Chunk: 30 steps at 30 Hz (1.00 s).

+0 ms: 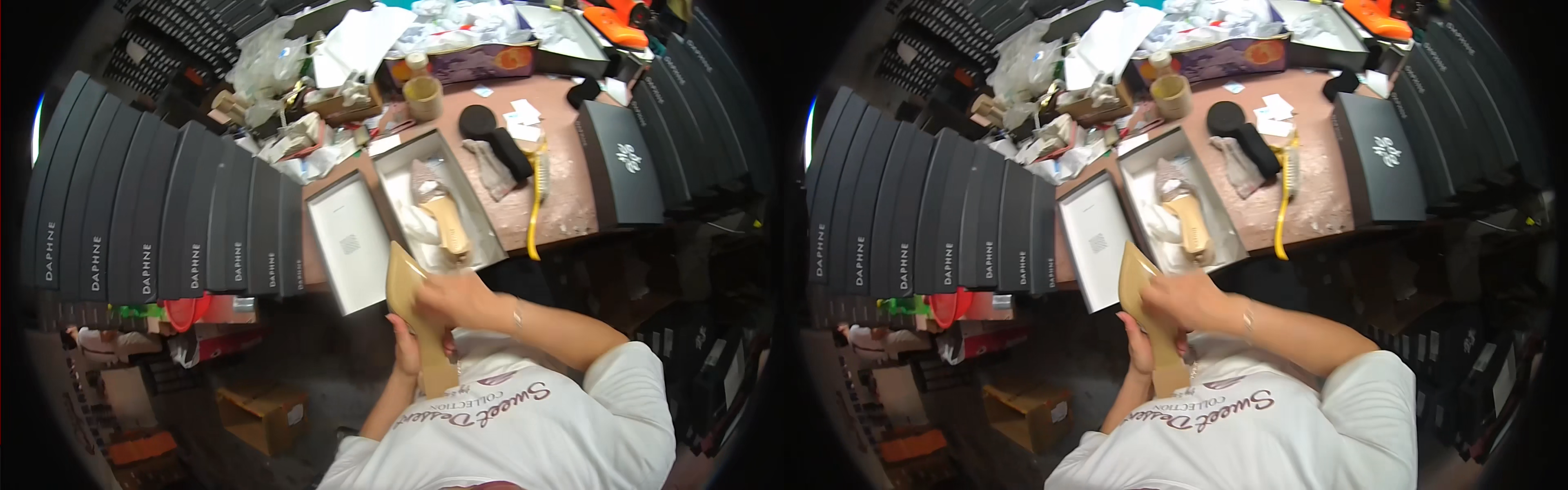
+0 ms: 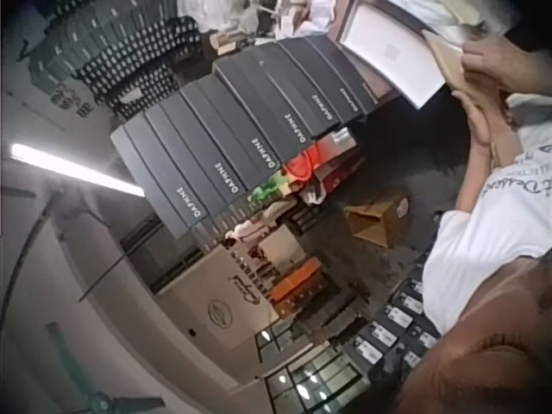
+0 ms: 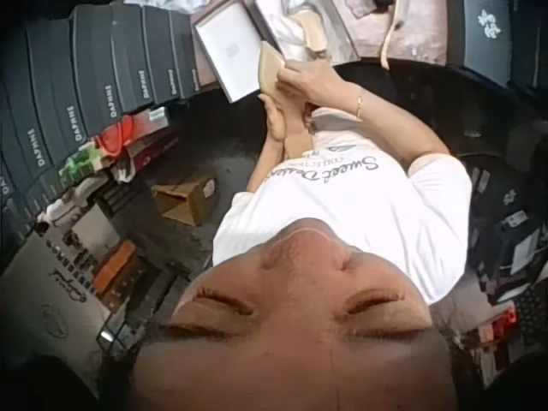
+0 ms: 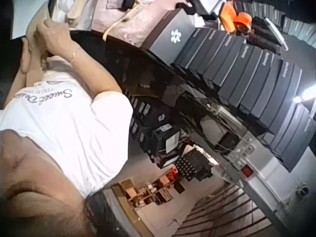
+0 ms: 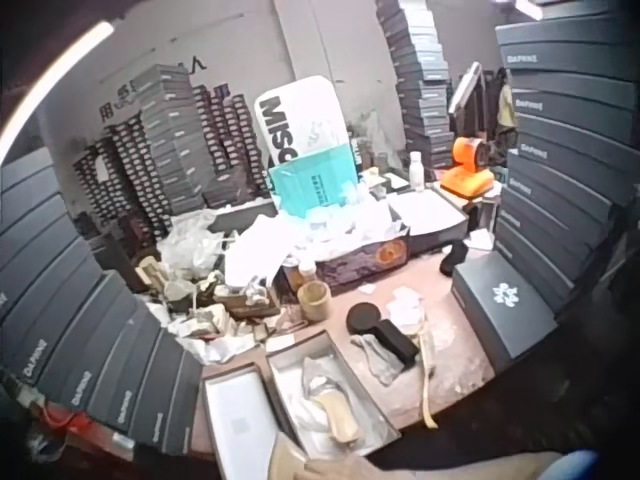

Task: Inspect, clean, and pack high-heeled shoes into branded boxes at a manufacturing station.

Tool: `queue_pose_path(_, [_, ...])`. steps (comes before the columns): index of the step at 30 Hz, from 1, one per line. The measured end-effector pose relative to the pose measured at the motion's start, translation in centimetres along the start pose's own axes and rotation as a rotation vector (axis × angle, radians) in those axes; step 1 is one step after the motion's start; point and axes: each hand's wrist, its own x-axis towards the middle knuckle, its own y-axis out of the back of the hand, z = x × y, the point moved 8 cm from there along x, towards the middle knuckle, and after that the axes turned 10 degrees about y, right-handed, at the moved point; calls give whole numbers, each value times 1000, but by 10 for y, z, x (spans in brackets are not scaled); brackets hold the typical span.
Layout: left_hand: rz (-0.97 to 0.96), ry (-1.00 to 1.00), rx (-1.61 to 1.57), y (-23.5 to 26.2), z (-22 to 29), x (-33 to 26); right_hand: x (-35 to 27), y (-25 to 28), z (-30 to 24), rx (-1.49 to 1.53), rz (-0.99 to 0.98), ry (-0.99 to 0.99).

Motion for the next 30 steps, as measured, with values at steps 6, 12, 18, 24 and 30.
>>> queue_pose_path(6, [-55,-193,429,-21,81,-4,2,75,67,321,300,-347])
queue_pose_path(12, [635,-701,1106,25,232,32,-55,13,91,270,-84,-508])
queue_pose_path(18, [524,-829,1027,1,204,10,-28,-1,78,65,-370,-432])
queue_pose_path(24, [405,-615,323,49,130,-16,-11,78,72,886,308,-466])
queue_pose_path(30, [-354,-299,-342,-4,91,61,-20,44,25,1966,634,-286])
